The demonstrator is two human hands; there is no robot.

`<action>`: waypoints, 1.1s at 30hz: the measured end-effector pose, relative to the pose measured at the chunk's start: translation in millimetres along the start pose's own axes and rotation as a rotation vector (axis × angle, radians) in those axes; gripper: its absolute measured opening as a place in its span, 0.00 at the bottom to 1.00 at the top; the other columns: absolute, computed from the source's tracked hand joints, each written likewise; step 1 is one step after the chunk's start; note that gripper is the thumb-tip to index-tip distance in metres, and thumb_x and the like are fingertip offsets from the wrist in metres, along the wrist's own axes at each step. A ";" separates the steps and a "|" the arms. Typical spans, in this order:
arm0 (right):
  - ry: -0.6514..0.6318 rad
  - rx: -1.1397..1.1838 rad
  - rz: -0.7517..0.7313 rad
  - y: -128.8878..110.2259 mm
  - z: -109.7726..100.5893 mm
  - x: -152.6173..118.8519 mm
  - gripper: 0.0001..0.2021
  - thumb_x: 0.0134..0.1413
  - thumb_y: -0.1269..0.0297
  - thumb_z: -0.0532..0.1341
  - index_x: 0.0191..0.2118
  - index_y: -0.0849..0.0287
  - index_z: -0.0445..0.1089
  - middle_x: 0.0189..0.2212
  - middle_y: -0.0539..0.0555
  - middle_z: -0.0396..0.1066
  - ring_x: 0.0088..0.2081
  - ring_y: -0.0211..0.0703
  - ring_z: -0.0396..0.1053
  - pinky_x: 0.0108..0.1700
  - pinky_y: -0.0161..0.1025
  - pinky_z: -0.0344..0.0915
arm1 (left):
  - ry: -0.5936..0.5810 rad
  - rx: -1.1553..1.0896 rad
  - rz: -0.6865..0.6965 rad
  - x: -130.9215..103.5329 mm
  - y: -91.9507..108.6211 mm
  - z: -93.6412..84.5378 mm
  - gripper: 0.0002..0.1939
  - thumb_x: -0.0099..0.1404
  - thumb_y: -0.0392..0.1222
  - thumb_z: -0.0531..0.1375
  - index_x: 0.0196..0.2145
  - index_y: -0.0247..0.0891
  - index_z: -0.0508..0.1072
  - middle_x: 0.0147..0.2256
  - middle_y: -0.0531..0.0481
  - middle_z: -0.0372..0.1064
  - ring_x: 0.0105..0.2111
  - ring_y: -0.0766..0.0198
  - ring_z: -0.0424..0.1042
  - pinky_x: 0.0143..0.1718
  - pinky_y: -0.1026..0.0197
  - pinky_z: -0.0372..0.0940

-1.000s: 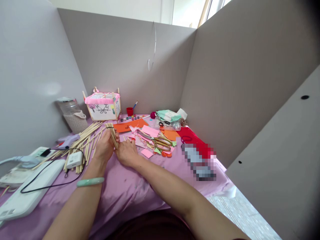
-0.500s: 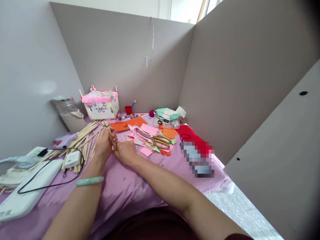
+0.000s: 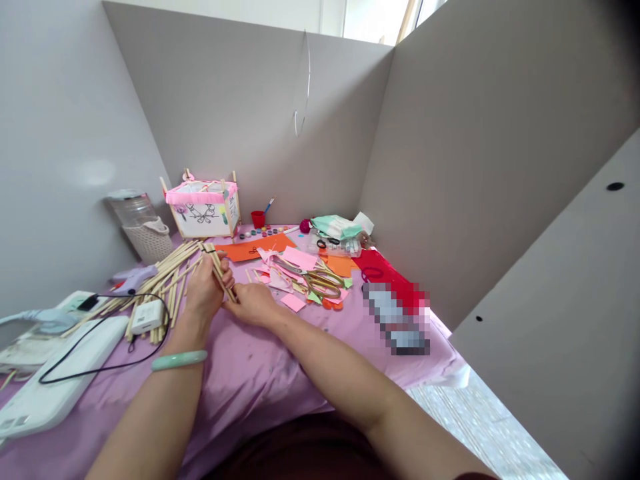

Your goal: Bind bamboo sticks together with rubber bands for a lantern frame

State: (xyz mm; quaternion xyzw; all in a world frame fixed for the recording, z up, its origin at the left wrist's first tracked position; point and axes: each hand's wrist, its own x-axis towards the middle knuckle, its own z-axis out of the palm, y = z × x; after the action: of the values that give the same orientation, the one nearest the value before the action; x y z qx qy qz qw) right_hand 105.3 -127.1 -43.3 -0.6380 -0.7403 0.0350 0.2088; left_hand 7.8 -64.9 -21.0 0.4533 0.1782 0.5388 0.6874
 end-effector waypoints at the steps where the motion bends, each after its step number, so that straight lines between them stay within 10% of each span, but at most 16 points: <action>1: 0.011 -0.031 0.005 0.1 -0.1 -0.1 0.19 0.57 0.49 0.54 0.37 0.61 0.69 0.32 0.57 0.75 0.34 0.46 0.72 0.35 0.38 0.59 | -0.017 0.025 0.011 -1.1 -0.9 1.8 0.13 0.63 0.50 0.54 0.36 0.36 0.67 0.22 0.56 0.59 0.15 0.73 0.57 0.16 0.69 0.56; 11: 0.059 -0.053 0.068 3.9 2.6 2.6 0.21 0.54 0.44 0.55 0.39 0.59 0.70 0.33 0.57 0.75 0.36 0.47 0.71 0.42 0.43 0.60 | 0.023 0.306 0.184 -5.1 -5.8 5.8 0.14 0.61 0.51 0.57 0.32 0.37 0.68 0.23 0.53 0.62 0.21 0.68 0.65 0.23 0.66 0.63; 24: 0.052 -0.080 0.005 0.2 7.7 4.0 0.18 0.57 0.47 0.53 0.38 0.57 0.70 0.34 0.56 0.75 0.39 0.50 0.71 0.44 0.47 0.60 | -0.048 0.041 0.103 -3.2 5.8 4.9 0.27 0.60 0.66 0.48 0.28 0.38 0.68 0.19 0.53 0.55 0.17 0.69 0.55 0.16 0.66 0.54; 33: 0.068 -0.098 -0.008 -1.0 8.7 2.9 0.18 0.58 0.48 0.52 0.37 0.57 0.70 0.33 0.55 0.75 0.39 0.51 0.71 0.43 0.49 0.61 | -0.077 0.108 0.107 -1.6 9.4 9.3 0.21 0.66 0.52 0.46 0.27 0.35 0.69 0.17 0.52 0.58 0.16 0.68 0.57 0.16 0.65 0.54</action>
State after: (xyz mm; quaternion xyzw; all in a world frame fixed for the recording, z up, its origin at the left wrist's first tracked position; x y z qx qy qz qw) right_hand 101.1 -122.7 -50.2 -0.6454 -0.7361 -0.0236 0.2026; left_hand 8.6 -70.3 -8.8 0.5190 0.1562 0.5466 0.6383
